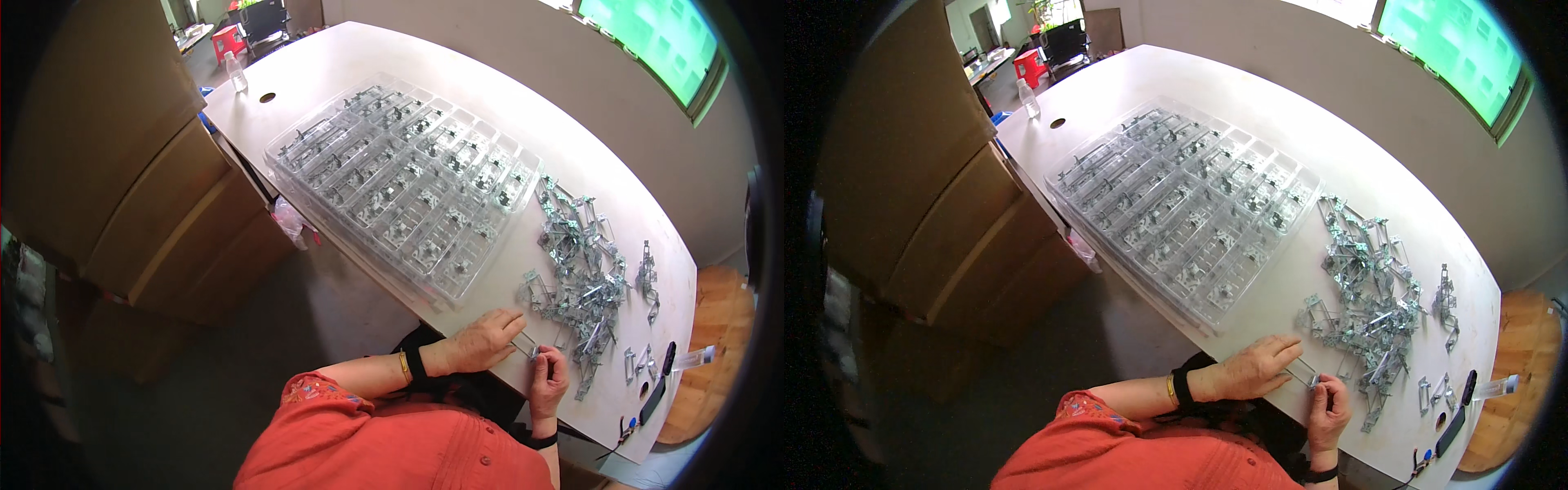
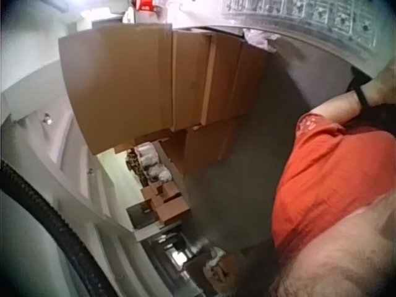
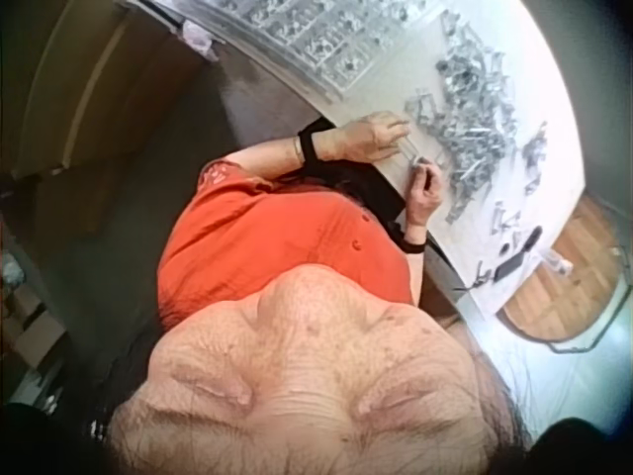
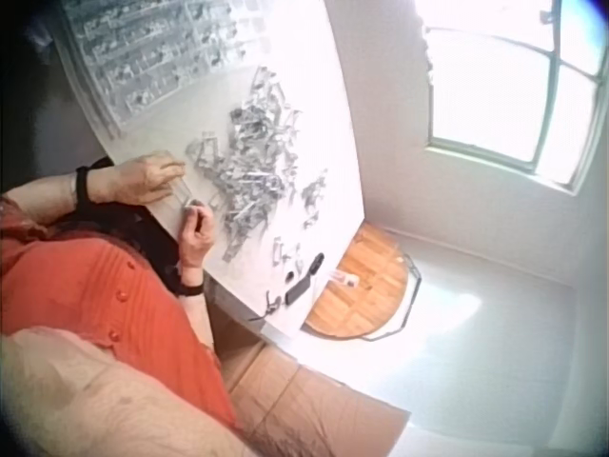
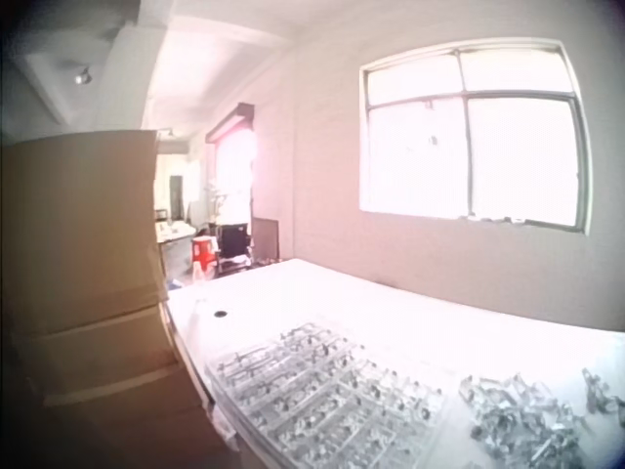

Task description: The person assembles small metal hardware components by hand at a white workbench. They pick up individual metal brackets and clear plastic strips, fit them together, and place the finished units into a clear plastic organizer tray. The process is repeated continuously throughout the video.

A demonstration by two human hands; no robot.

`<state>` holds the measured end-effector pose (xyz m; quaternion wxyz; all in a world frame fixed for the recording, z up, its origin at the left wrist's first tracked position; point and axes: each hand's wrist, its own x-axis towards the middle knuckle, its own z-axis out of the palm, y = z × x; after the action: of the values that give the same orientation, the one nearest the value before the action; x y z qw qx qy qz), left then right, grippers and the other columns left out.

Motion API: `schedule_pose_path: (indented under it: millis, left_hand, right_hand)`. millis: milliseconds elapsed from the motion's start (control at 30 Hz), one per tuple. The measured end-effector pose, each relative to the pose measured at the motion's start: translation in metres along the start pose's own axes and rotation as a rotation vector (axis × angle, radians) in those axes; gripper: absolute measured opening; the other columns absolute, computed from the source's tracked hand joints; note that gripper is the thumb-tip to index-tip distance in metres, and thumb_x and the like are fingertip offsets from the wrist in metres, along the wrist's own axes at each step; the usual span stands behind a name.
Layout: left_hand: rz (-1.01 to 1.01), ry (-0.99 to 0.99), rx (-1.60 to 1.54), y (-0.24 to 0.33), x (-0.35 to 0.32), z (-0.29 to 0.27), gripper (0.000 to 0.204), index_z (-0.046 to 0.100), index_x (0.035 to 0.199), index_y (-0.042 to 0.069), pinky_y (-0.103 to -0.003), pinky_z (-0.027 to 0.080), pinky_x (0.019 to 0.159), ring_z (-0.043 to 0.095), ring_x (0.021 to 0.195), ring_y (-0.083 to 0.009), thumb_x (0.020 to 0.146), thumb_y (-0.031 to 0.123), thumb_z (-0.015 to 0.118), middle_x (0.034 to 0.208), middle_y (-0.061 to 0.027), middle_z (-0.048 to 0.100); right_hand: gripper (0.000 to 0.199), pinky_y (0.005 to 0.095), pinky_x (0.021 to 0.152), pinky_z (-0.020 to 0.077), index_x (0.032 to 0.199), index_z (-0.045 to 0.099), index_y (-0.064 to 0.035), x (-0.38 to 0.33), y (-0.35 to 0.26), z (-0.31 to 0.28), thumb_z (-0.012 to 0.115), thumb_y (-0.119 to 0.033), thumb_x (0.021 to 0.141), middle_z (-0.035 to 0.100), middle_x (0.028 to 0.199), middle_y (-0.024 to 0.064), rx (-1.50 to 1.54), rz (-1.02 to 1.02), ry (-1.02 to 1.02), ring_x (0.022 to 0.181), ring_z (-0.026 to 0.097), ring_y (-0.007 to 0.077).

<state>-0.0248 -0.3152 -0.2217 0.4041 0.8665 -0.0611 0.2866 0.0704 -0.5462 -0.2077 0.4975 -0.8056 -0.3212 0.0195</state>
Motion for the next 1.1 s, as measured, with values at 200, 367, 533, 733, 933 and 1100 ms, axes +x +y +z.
schedule_pose_path:
  millis: [200,367,533,733,933,1100]
  left_hand:
    - [0.158,-0.033,0.068,0.033,-0.006,-0.048,0.043,0.065,0.132,-0.005,-0.044,0.059,0.093,0.071,0.110,-0.0343,0.092,0.006,0.077,0.129,-0.0192,0.069]
    - [0.306,-0.028,0.188,0.060,-0.020,-0.124,0.030,0.072,0.120,-0.002,-0.034,0.057,0.068,0.073,0.081,-0.0228,0.090,0.002,0.076,0.108,-0.0129,0.074]
    - [0.268,0.297,0.567,0.079,-0.022,-0.187,0.033,0.076,0.114,0.003,-0.033,0.057,0.063,0.072,0.073,-0.0226,0.081,-0.004,0.075,0.098,-0.0083,0.076]
    - [-0.166,0.497,0.783,0.053,0.004,-0.251,0.020,0.075,0.114,0.000,-0.042,0.057,0.092,0.072,0.102,-0.0351,0.099,-0.010,0.065,0.109,-0.0171,0.076]
    - [-0.331,0.378,0.849,0.017,0.017,-0.271,0.029,0.078,0.113,-0.001,-0.045,0.058,0.097,0.073,0.109,-0.0384,0.092,-0.013,0.060,0.115,-0.0186,0.078]
    - [-0.397,0.289,0.757,0.006,0.023,-0.262,0.033,0.078,0.114,-0.003,-0.045,0.059,0.098,0.075,0.110,-0.0407,0.090,-0.012,0.058,0.118,-0.0202,0.078]
  right_hand:
    - [0.013,0.0361,0.092,0.0559,0.107,0.070,-0.0018,0.001,0.001,0.001,0.072,-0.015,0.109,0.077,0.117,0.0161,-0.007,-0.001,-0.010,0.101,0.072,0.0244]
    - [0.012,0.0356,0.093,0.0553,0.107,0.070,-0.0021,0.000,0.001,-0.001,0.073,-0.013,0.109,0.077,0.117,0.0158,0.011,0.023,-0.010,0.102,0.071,0.0236]
    - [0.011,0.0354,0.095,0.0550,0.108,0.070,-0.0020,0.000,0.003,-0.001,0.073,-0.012,0.108,0.076,0.118,0.0156,0.026,0.049,-0.025,0.103,0.071,0.0236]
    - [0.011,0.0361,0.095,0.0554,0.108,0.070,-0.0026,0.002,0.002,-0.004,0.072,-0.013,0.109,0.077,0.117,0.0168,-0.011,0.025,-0.027,0.103,0.072,0.0252]
    - [0.011,0.0364,0.092,0.0558,0.108,0.070,-0.0032,0.004,0.000,-0.003,0.073,-0.014,0.109,0.077,0.116,0.0163,-0.007,0.002,-0.024,0.101,0.072,0.0253]
    - [0.013,0.0361,0.091,0.0557,0.107,0.070,-0.0032,0.003,-0.002,-0.002,0.073,-0.016,0.109,0.077,0.116,0.0154,-0.021,0.009,-0.012,0.100,0.072,0.0246]
